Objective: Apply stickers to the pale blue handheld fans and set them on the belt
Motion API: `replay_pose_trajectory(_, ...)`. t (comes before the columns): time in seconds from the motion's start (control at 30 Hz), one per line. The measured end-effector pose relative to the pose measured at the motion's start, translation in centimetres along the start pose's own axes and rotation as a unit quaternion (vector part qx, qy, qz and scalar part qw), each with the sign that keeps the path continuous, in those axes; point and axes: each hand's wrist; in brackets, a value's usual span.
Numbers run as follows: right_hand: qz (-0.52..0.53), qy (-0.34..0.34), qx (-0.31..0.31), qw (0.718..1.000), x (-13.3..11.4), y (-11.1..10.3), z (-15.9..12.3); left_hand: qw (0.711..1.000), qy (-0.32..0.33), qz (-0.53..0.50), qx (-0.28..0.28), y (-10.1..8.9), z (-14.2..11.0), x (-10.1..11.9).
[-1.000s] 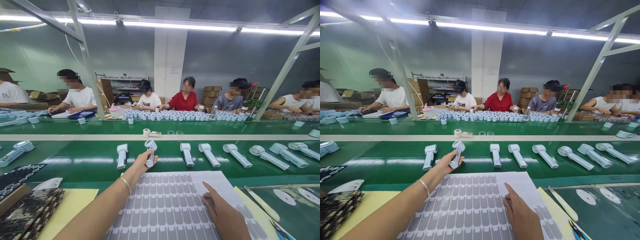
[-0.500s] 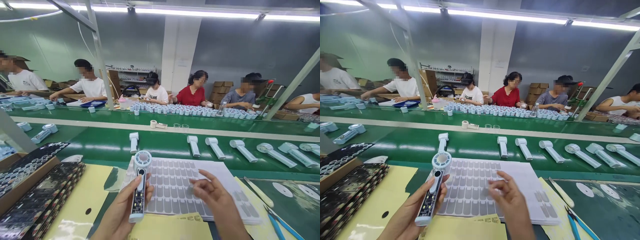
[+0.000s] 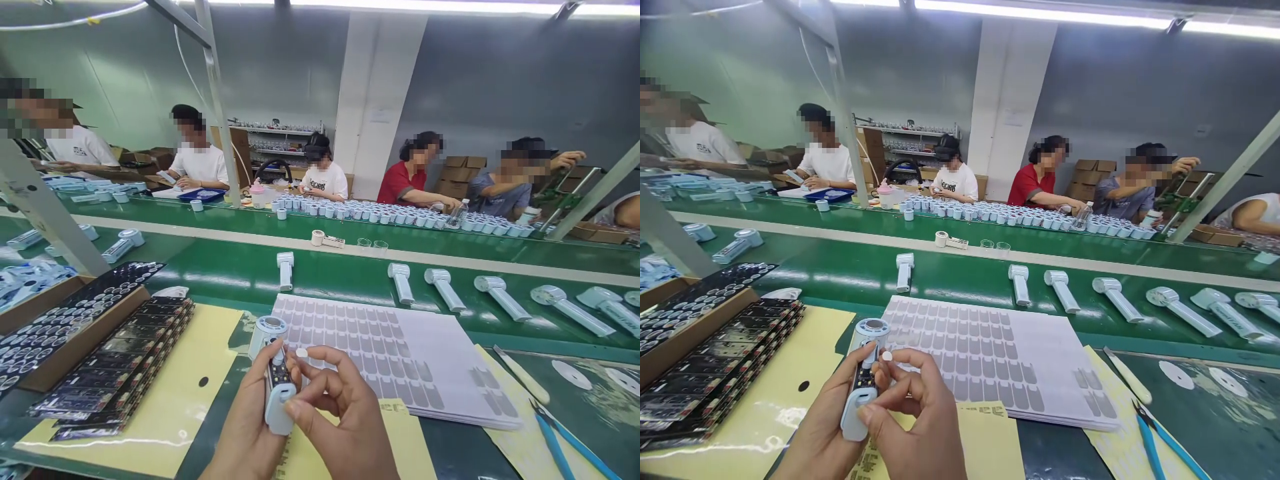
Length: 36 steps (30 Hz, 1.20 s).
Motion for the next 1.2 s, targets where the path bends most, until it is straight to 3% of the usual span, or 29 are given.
replay_pose_trajectory(0.63,-0.03,-0.005,0.01,0.999,0.3,0.4,-0.2,0.999,0.017,-0.03,0.007,0.1,-0.4,-0.4)
replay_pose_trajectory(0.77,-0.128,-0.094,0.044,0.986,1.4,0.5,-0.8,0.999,0.005,-0.039,0.012,0.1,-0.8,-0.7)
replay_pose_trajectory(0.83,-0.214,-0.178,0.068,0.958,2.0,0.5,-1.0,0.999,-0.012,-0.04,0.015,0.2,-1.2,-0.9)
replay_pose_trajectory(0.9,-0.272,-0.218,0.088,0.933,2.2,0.4,-1.0,0.998,-0.033,-0.043,0.03,0.3,-1.6,-0.8)
replay_pose_trajectory(0.97,-0.26,-0.182,0.092,0.944,2.0,0.1,-0.9,0.997,-0.056,-0.043,0.043,0.3,-2.0,-0.4)
replay_pose_trajectory(1.07,-0.182,-0.077,0.087,0.976,1.7,-0.9,-0.7,0.997,-0.077,-0.019,0.006,-0.5,-1.9,1.0)
replay_pose_trajectory(1.2,-0.226,-0.016,0.025,0.974,2.9,-2.7,-0.7,0.991,0.025,0.129,-0.001,-2.8,-1.0,3.1)
Point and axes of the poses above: each hand's wrist, its own z-axis towards the middle knuckle, its own y-axis out of the palm, x = y × z, and after that the axes turned 3 degrees about -x, right-handed
